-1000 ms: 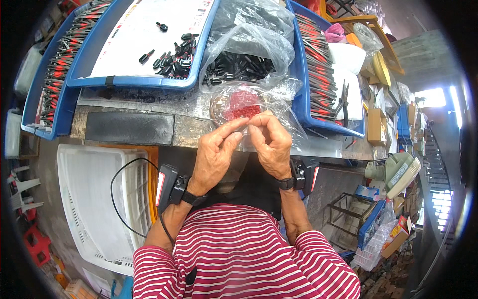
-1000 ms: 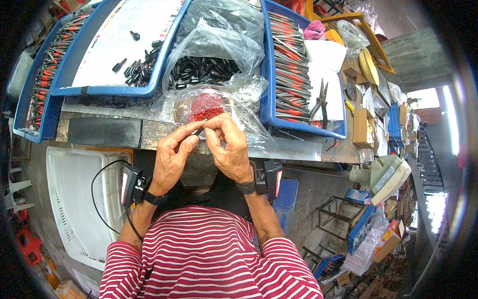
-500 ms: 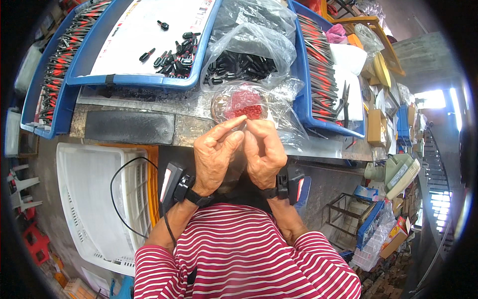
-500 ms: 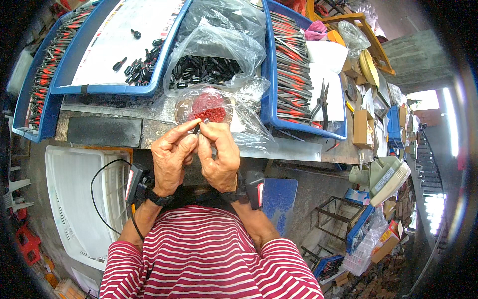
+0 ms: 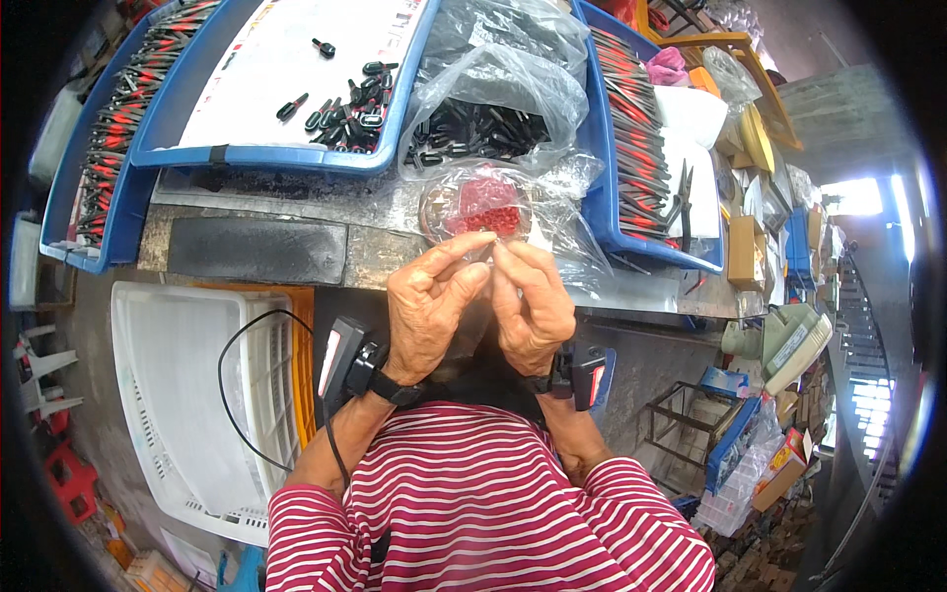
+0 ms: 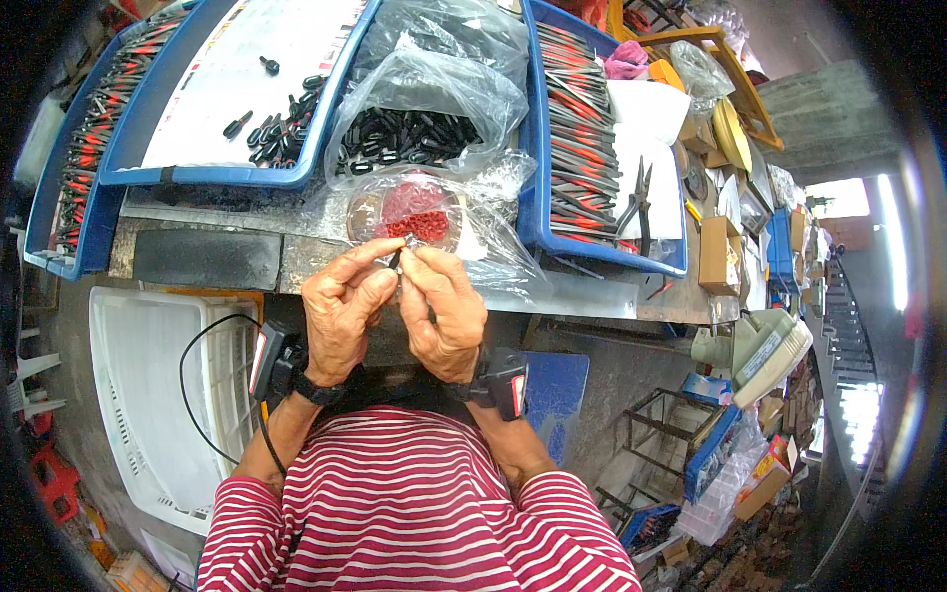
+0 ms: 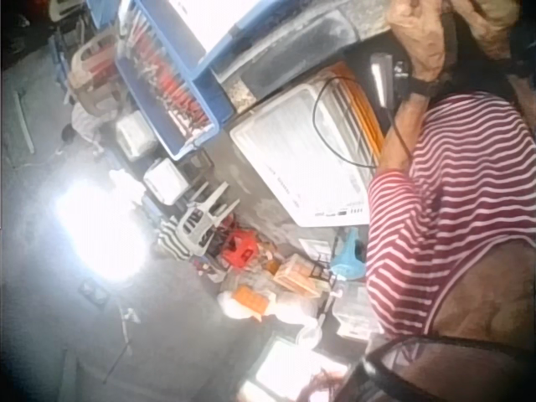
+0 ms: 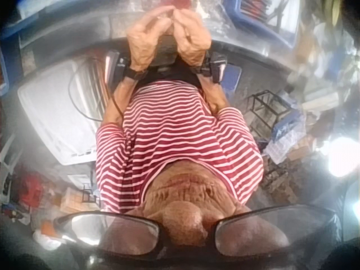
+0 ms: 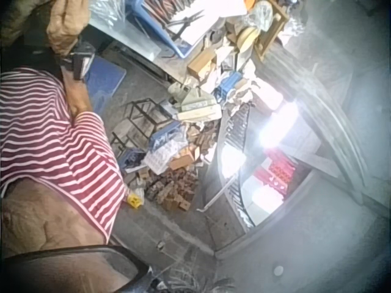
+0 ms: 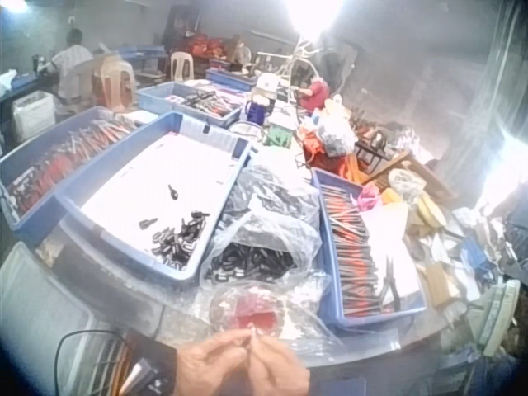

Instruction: The person picks up small black electronic components and attaches them to tiny red pieces by hand.

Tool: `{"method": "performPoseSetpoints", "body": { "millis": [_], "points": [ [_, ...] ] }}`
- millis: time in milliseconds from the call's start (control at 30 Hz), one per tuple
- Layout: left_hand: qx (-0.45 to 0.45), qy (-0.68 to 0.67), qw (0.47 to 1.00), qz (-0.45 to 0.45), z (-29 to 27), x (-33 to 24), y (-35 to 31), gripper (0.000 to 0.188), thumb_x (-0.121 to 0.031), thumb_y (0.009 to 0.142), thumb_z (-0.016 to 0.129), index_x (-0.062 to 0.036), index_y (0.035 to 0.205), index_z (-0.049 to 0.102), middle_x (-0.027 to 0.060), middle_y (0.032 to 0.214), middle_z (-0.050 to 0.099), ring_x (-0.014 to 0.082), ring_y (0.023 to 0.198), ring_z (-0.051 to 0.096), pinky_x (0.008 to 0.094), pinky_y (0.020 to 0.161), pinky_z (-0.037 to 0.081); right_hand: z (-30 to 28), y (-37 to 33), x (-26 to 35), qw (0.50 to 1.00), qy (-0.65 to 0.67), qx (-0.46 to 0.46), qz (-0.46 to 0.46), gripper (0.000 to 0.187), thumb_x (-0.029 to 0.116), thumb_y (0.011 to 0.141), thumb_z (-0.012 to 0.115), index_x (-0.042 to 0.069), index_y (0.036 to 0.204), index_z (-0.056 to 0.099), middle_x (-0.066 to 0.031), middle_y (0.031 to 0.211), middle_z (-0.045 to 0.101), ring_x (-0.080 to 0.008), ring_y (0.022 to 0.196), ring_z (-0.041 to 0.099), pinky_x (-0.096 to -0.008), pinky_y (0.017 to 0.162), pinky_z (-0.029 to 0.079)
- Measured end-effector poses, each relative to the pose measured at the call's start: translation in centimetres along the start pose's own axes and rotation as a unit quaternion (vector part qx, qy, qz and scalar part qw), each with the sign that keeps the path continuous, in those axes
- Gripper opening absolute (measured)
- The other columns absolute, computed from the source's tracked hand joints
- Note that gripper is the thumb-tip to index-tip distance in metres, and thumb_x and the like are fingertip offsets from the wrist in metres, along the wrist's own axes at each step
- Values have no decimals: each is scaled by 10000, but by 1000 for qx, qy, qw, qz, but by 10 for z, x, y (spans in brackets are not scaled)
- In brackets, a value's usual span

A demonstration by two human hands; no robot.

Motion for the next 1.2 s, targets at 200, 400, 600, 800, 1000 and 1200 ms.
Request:
{"method": "performPoseSetpoints", "body": {
  "millis": [200, 400, 600, 800, 1000, 1200],
  "points": [
    [26, -20, 998, -52, 8, 4, -2, 280, -62, 815, 578, -4, 1089, 568, -19, 608, 515, 4, 482, 368, 153, 408, 249, -5, -12, -32, 975, 173, -15, 141, 204, -102, 732, 586, -44, 927, 585, -157, 908, 585, -180, 736, 594, -242, 631, 474],
    [46, -55, 995, -76, 10, 10, -2, 280, -57, 823, 564, 2, 1097, 558, 20, 624, 534, 6, 452, 334, 156, 394, 238, -10, 0, -15, 998, 61, -3, 34, 200, -100, 695, 612, -31, 883, 607, -147, 866, 611, -227, 788, 615, -273, 670, 483],
    [43, -181, 977, -106, 9, 24, -3, 274, -50, 852, 523, 21, 1116, 527, 46, 654, 542, 2, 427, 300, 148, 381, 225, -6, -6, -8, 999, 11, -41, 28, 220, -77, 727, 612, -37, 943, 609, -167, 928, 612, -248, 832, 619, -283, 696, 490],
    [30, -214, 968, -130, 4, 26, -3, 272, -64, 867, 508, 29, 1123, 515, 53, 668, 544, 6, 430, 302, 139, 386, 233, -1, -12, -8, 999, -7, -4, 47, 233, -61, 761, 584, -38, 992, 599, -175, 985, 601, -259, 889, 611, -296, 755, 485],
    [55, -6, 995, -87, -6, 8, 2, 239, -49, 814, 585, 10, 1046, 579, 35, 837, 608, 36, 686, 517, 151, 571, 405, -3, -13, -37, 961, 166, 6, 219, 127, -27, 803, 560, -40, 927, 588, -83, 883, 594, -132, 796, 574, -205, 696, 448],
    [109, 100, 989, -16, -2, -13, 2, 213, -14, 797, 573, 15, 1008, 582, 62, 958, 603, 119, 879, 576, 227, 746, 465, 11, -10, -57, 908, 301, 64, 285, 104, -3, 799, 587, -23, 901, 574, -16, 796, 560, -35, 612, 497, -161, 528, 410]
  ]
}}
Point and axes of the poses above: each hand's wrist, its own y-axis towards the middle knuckle, its own z-axis out of the palm, x = y × z, the point moved 10 cm from there along y, towards the middle knuckle
